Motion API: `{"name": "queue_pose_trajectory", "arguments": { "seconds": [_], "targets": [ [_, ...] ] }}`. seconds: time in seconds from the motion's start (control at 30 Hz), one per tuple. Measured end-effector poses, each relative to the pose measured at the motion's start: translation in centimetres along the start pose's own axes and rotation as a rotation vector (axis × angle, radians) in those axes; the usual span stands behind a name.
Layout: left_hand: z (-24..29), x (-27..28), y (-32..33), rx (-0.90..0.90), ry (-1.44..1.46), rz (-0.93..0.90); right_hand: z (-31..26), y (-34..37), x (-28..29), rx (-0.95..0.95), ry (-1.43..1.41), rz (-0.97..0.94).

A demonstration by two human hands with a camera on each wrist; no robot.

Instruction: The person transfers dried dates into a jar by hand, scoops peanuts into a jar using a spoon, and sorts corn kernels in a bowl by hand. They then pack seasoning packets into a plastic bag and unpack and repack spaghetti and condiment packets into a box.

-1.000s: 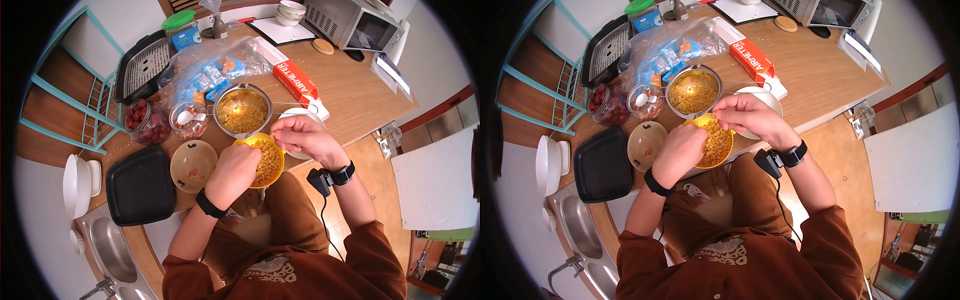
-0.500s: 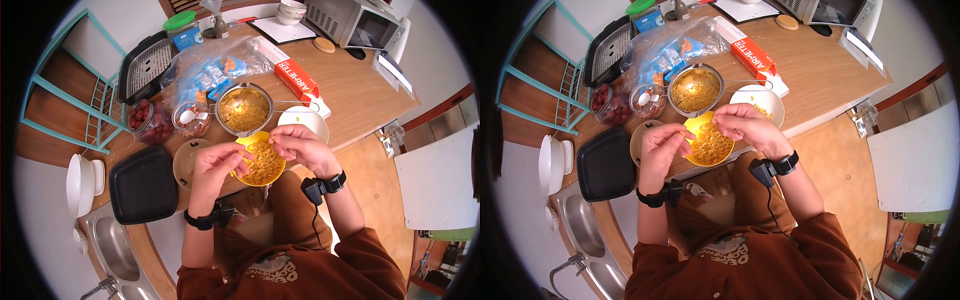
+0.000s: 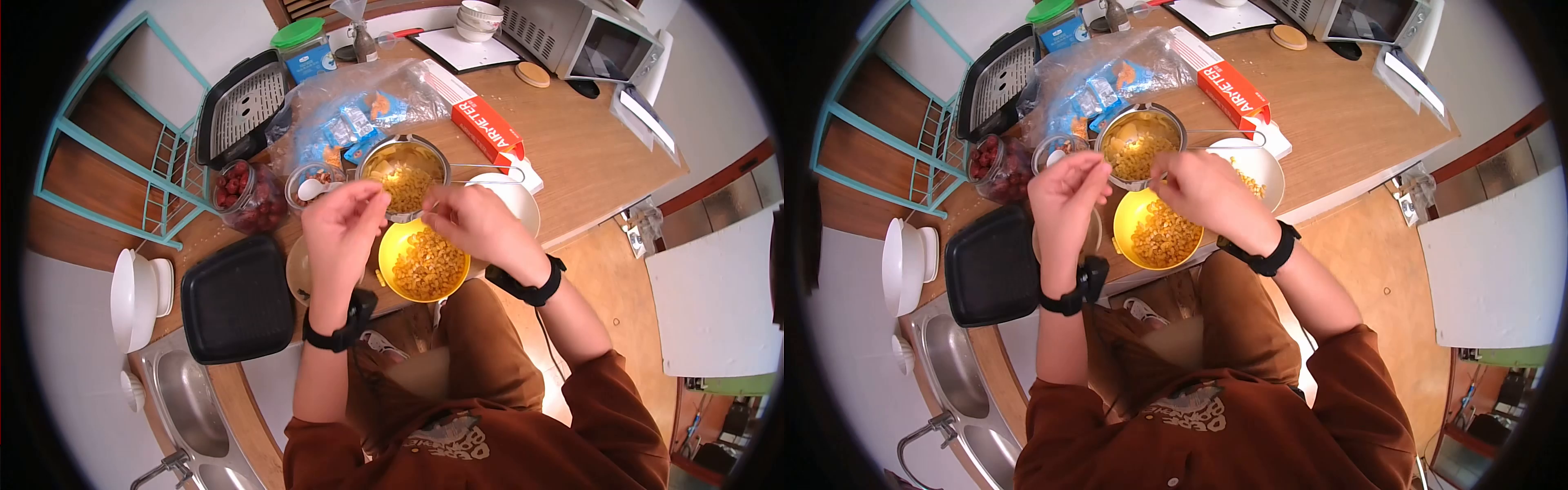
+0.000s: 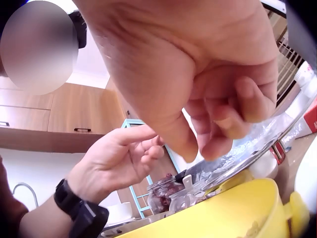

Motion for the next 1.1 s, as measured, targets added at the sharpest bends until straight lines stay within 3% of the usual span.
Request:
{"name": "queue_pose_trajectory", "arguments": {
  "seconds": [0.17,0.23,0.37,0.53,0.63,0.73,0.93,1.03,1.1],
  "targets": [
    [0.4,-0.7,-2.8,-0.207,-0.425,-0.054,-0.1,1.1,-1.6,0.206,0.332,-0.128],
    [1.5,-1.0,-2.6,-0.314,-0.597,-0.070,0.7,1.3,-2.3,0.188,0.413,-0.195],
    [3.2,0.1,-0.2,-0.295,-0.684,-0.151,0.7,2.0,-2.9,0.264,0.722,-0.349],
    [1.9,-0.4,3.7,-0.362,-1.027,-0.592,1.0,2.0,-4.1,0.286,0.857,-0.392],
    [0.8,-1.0,4.3,-0.454,-1.149,-0.569,1.0,1.2,-4.0,0.266,0.860,-0.445],
    [1.1,-1.2,4.1,-0.514,-1.146,-0.599,1.0,0.6,-3.2,0.209,0.761,-0.476],
    [-0.3,-2.3,3.8,-0.552,-1.114,-0.620,1.6,0.2,-1.5,0.178,0.363,-0.349],
    [-0.5,-2.7,3.9,-0.467,-1.050,-0.643,2.5,0.3,-0.4,0.069,0.203,-0.351],
    [-0.8,-2.9,3.8,-0.462,-1.025,-0.650,3.6,0.3,0.1,-0.020,-0.231,-0.353]
  ]
}}
Point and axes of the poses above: each hand's wrist, its own y-axis away from the middle knuckle, its own x-axis out of the back of the hand, z = x × y, the point moved 1 cm from there along -y, towards the middle knuckle, and after that the axes turned 15 degrees about -y, right-handed, at the moved point
